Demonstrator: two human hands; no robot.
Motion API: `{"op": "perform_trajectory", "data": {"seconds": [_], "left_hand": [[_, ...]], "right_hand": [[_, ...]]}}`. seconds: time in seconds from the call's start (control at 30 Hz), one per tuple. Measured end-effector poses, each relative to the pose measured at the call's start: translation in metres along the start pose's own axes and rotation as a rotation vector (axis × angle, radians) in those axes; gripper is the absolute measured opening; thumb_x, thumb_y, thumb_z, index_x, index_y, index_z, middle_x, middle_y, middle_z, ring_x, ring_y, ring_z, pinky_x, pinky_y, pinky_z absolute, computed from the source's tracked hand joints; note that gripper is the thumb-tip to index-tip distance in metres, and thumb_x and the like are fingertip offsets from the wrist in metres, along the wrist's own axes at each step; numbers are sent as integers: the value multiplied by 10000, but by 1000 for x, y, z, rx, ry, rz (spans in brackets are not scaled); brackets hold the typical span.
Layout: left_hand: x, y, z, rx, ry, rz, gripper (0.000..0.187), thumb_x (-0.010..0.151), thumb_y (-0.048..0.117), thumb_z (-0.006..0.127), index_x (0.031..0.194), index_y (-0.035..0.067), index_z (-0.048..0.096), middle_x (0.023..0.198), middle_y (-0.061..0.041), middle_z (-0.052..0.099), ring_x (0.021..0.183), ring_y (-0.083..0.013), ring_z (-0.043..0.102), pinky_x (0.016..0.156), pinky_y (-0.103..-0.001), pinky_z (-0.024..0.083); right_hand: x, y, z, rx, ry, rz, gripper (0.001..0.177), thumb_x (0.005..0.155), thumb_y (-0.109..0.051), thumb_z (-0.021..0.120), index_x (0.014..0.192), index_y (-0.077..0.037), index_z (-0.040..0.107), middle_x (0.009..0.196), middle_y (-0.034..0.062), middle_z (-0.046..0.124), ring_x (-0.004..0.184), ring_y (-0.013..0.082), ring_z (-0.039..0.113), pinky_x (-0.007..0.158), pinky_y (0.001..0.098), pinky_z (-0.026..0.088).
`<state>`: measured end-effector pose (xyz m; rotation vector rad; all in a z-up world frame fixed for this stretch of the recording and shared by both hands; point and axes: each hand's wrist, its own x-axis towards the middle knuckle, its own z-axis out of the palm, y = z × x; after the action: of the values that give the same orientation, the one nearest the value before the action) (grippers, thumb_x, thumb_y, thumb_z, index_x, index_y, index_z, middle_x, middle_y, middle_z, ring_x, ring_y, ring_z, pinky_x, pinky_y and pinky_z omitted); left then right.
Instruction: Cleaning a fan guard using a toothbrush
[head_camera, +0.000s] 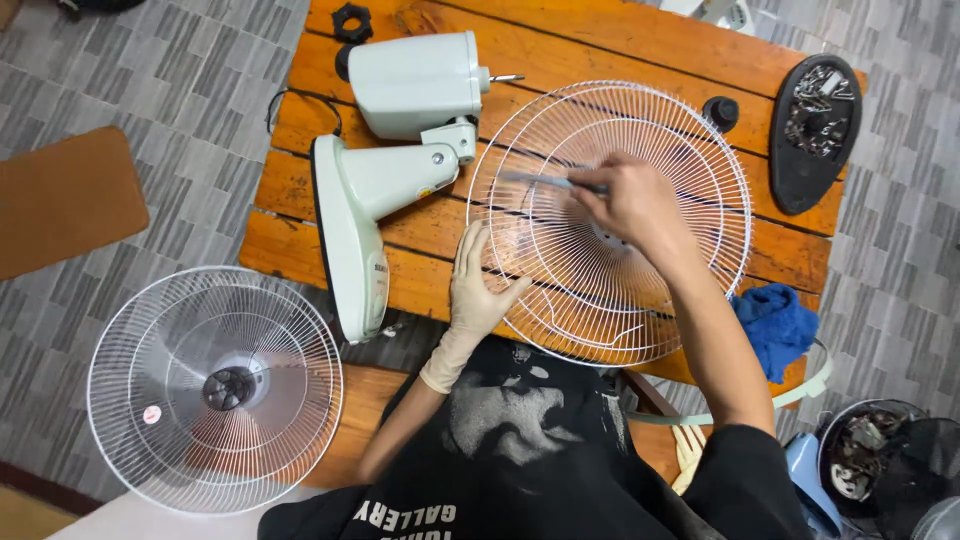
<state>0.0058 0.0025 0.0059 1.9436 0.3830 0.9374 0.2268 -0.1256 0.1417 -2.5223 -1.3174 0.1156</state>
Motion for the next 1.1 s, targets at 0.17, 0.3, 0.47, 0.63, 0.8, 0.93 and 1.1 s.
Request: {"op": "perform_trajectory", "data": {"seconds": [0.17,0.3,0.47,0.63,0.8,0.93,1.1], "left_hand": [[-1,0,1,17,-13,-5,966,629,325,962,1432,38,508,1499,-231,485,1413,-426,450,1171,-513,371],[1,1,2,22,7,-9,982,610,331,966,1431,42,511,1494,-235,491,1402,-438,458,1163,-523,376],[3,5,0,11,15,-20,957,603,351,973,1404,53,542,1472,-219,519,1389,-418,484,1161,-503,388],[4,4,0,0,14,-40,946,579,333,978,1380,52,561,1454,-209,534,1385,-427,482,1153,-515,389],[5,3,0,9,17,-27,923,581,343,981,1361,66,574,1449,-185,535,1396,-421,472,1166,-508,373],[5,5,-1,2,22,-52,943,559,359,994,1350,58,578,1424,-168,535,1390,-417,479,1171,-505,379],[3,3,-1,-10,24,-77,932,560,361,998,1345,72,585,1411,-152,535,1381,-413,491,1163,-506,390]], "right_hand": [[-31,7,-36,2,-21,74,230,901,-358,715,1116,-337,794,918,121,679,883,384,703,733,492,571],[-8,13,2,-38,50,47,195,915,-417,721,1092,-376,793,936,61,675,875,312,711,716,426,581],[6,3,34,30,72,6,201,948,-369,699,1121,-339,798,957,60,697,864,300,721,732,403,584],[-34,6,-20,47,33,103,215,937,-372,708,1130,-319,789,980,91,693,900,341,711,728,457,575],[-26,4,-9,-32,52,120,197,945,-403,703,1111,-348,792,976,57,694,865,325,718,714,438,582],[-3,-3,23,22,78,65,204,951,-423,673,1119,-376,778,972,30,683,864,308,717,721,423,583],[-11,12,10,-28,67,59,240,966,-481,643,1174,-423,746,1055,-8,675,901,271,719,745,391,589]]}}
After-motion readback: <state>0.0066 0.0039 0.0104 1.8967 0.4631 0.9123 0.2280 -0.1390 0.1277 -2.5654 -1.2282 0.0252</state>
